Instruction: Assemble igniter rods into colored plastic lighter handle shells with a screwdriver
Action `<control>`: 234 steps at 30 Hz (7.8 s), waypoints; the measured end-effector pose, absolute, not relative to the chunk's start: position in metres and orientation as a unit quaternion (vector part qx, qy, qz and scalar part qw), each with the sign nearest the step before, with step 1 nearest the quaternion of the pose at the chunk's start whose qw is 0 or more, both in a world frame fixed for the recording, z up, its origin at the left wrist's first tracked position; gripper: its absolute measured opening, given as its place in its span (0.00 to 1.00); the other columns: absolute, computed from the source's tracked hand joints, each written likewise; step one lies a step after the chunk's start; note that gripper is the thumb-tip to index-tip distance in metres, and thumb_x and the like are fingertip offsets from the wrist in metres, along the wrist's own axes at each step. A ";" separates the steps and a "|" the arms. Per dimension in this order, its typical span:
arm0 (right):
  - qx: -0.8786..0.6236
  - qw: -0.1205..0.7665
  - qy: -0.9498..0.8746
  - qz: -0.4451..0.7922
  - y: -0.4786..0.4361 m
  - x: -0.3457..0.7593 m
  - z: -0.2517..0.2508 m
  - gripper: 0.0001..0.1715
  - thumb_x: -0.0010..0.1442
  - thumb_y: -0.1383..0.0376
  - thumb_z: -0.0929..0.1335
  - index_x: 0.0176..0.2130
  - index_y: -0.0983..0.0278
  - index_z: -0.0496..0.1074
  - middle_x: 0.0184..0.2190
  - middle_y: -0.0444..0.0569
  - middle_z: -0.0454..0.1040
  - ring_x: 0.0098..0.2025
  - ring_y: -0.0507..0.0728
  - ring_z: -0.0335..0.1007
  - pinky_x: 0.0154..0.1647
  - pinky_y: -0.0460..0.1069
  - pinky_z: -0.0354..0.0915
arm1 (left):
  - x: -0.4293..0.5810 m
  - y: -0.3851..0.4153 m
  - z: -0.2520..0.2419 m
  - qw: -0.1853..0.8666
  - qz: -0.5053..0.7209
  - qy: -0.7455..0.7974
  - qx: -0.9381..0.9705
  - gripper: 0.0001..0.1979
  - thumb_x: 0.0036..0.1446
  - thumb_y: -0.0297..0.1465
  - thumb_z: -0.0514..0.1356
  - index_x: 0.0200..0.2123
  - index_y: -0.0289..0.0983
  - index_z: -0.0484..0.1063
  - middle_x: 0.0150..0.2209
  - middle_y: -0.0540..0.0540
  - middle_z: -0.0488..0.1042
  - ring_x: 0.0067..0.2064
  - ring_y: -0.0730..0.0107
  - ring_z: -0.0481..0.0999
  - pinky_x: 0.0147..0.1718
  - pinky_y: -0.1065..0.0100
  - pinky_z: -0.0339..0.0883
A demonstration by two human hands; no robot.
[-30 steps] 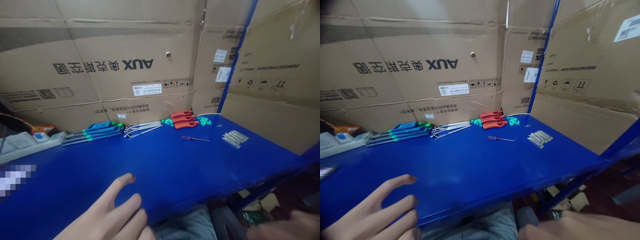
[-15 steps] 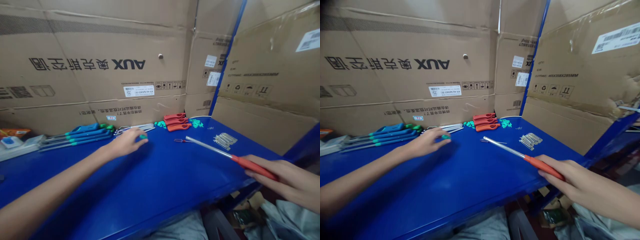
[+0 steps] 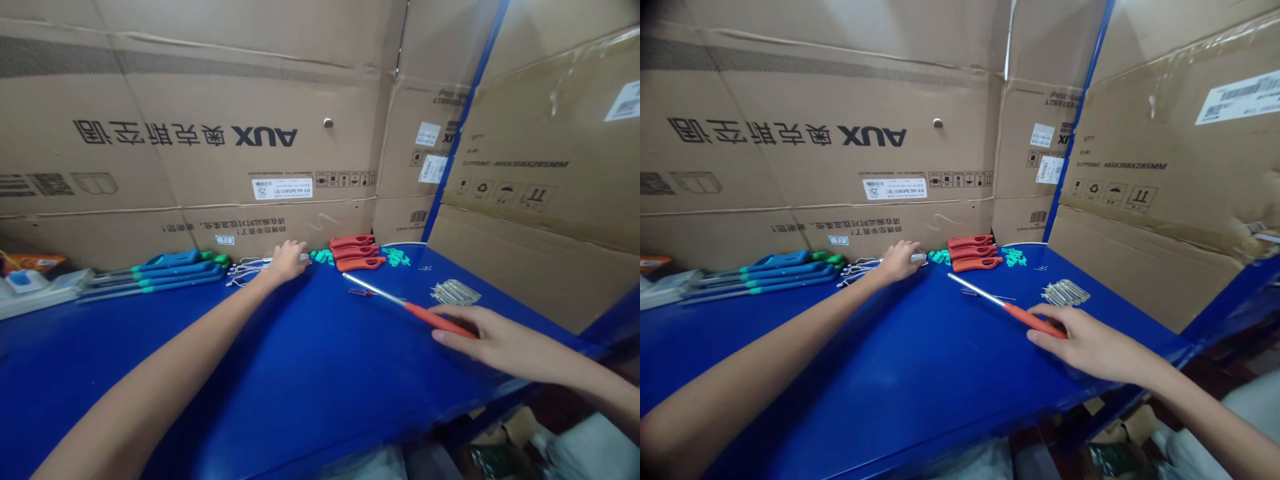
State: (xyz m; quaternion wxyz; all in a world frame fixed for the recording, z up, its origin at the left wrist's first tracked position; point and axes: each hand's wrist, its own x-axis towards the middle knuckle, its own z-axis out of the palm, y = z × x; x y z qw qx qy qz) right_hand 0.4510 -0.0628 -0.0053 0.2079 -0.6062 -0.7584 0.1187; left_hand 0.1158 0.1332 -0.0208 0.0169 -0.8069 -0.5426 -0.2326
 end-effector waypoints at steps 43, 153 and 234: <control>-0.379 0.345 -0.588 0.625 0.035 0.241 -0.024 0.13 0.62 0.68 0.67 0.27 0.69 0.74 0.22 0.47 0.74 0.26 0.50 0.72 0.27 0.45 0.75 | 0.047 0.004 -0.043 -0.412 -0.500 -0.521 -0.556 0.06 0.48 0.28 0.63 0.32 0.35 0.70 0.28 0.43 0.79 0.32 0.60 0.80 0.35 0.57 0.75; -0.452 0.328 -0.721 0.411 0.045 0.251 -0.024 0.12 0.61 0.67 0.66 0.26 0.67 0.73 0.21 0.46 0.71 0.20 0.49 0.66 0.22 0.44 0.64 | 0.037 -0.001 -0.038 -0.077 -0.342 -0.568 -0.745 0.12 0.61 0.39 0.50 0.33 0.40 0.67 0.33 0.46 0.78 0.35 0.60 0.77 0.35 0.63 0.68; -0.274 0.180 -0.928 0.178 0.024 0.257 -0.010 0.15 0.64 0.71 0.63 0.45 0.67 0.76 0.46 0.55 0.78 0.46 0.57 0.72 0.49 0.49 0.63 | 0.047 -0.017 -0.029 0.087 -0.245 -0.357 -0.897 0.11 0.62 0.29 0.52 0.34 0.36 0.74 0.31 0.46 0.78 0.35 0.65 0.73 0.40 0.60 0.59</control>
